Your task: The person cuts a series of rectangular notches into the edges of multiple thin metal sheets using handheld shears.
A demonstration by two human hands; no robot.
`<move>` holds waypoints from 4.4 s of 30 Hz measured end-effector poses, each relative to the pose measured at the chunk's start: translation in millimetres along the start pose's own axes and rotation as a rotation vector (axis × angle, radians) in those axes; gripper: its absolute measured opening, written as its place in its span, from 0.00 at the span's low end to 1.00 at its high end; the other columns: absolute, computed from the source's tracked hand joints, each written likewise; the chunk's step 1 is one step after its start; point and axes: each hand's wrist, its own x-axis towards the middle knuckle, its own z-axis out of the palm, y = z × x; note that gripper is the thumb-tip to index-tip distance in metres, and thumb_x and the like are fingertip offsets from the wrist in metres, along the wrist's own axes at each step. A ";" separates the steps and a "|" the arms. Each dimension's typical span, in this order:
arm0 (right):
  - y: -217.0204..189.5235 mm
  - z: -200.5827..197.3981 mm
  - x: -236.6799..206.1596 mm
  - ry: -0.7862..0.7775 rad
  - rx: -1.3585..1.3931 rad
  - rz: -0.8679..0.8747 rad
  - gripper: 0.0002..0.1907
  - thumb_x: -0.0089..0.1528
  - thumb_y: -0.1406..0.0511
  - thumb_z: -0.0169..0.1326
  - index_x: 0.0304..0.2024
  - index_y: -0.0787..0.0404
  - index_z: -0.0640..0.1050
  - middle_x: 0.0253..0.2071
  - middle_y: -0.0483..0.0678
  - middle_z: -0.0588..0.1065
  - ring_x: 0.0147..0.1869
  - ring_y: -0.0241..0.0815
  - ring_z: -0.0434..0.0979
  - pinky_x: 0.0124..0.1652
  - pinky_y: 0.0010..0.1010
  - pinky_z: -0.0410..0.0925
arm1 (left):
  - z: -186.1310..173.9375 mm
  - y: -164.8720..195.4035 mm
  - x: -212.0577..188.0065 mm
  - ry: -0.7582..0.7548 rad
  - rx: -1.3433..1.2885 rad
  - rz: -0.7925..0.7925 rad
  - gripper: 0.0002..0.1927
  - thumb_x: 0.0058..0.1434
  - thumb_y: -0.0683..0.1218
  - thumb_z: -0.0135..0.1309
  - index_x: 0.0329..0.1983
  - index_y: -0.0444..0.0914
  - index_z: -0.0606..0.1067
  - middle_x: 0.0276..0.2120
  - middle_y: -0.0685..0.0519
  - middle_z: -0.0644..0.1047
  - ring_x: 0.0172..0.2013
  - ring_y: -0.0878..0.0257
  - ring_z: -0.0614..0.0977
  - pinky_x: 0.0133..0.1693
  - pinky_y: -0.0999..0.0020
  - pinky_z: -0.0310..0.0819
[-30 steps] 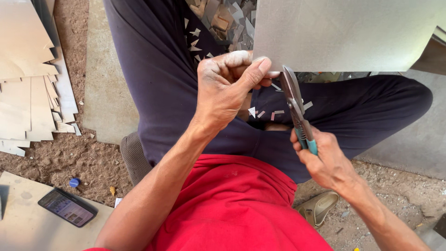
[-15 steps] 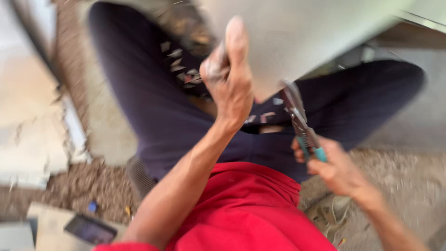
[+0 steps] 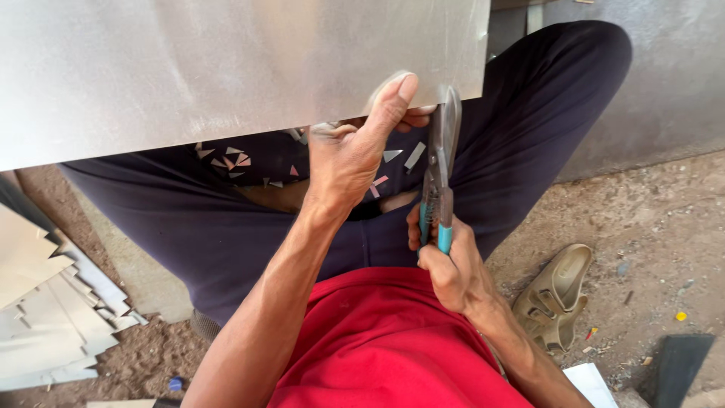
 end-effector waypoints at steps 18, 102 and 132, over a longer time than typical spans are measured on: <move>-13.8 -14.2 -11.2 -0.340 -0.361 0.153 0.27 0.48 0.68 0.46 0.51 0.64 0.74 0.38 0.50 0.78 0.34 0.40 0.73 0.35 0.32 0.70 | -99.1 72.4 -20.9 0.020 -0.104 0.102 0.10 0.62 0.43 0.65 0.40 0.31 0.83 0.29 0.50 0.83 0.27 0.65 0.83 0.31 0.73 0.79; 71.9 -1.1 -30.8 0.090 0.238 -0.003 0.12 0.50 0.73 0.45 0.34 0.72 0.75 0.24 0.52 0.71 0.25 0.41 0.70 0.27 0.32 0.66 | -23.6 31.1 -8.3 0.537 -0.345 0.104 0.24 0.63 0.51 0.65 0.20 0.46 0.62 0.19 0.65 0.59 0.19 0.74 0.57 0.20 0.72 0.50; 7.2 129.7 -5.7 -0.397 0.119 -0.001 0.15 0.47 0.74 0.46 0.35 0.76 0.75 0.23 0.53 0.72 0.24 0.41 0.70 0.27 0.33 0.66 | -286.8 233.1 -25.0 0.804 0.920 0.936 0.12 0.68 0.44 0.50 0.47 0.36 0.82 0.31 0.50 0.83 0.30 0.62 0.81 0.33 0.66 0.78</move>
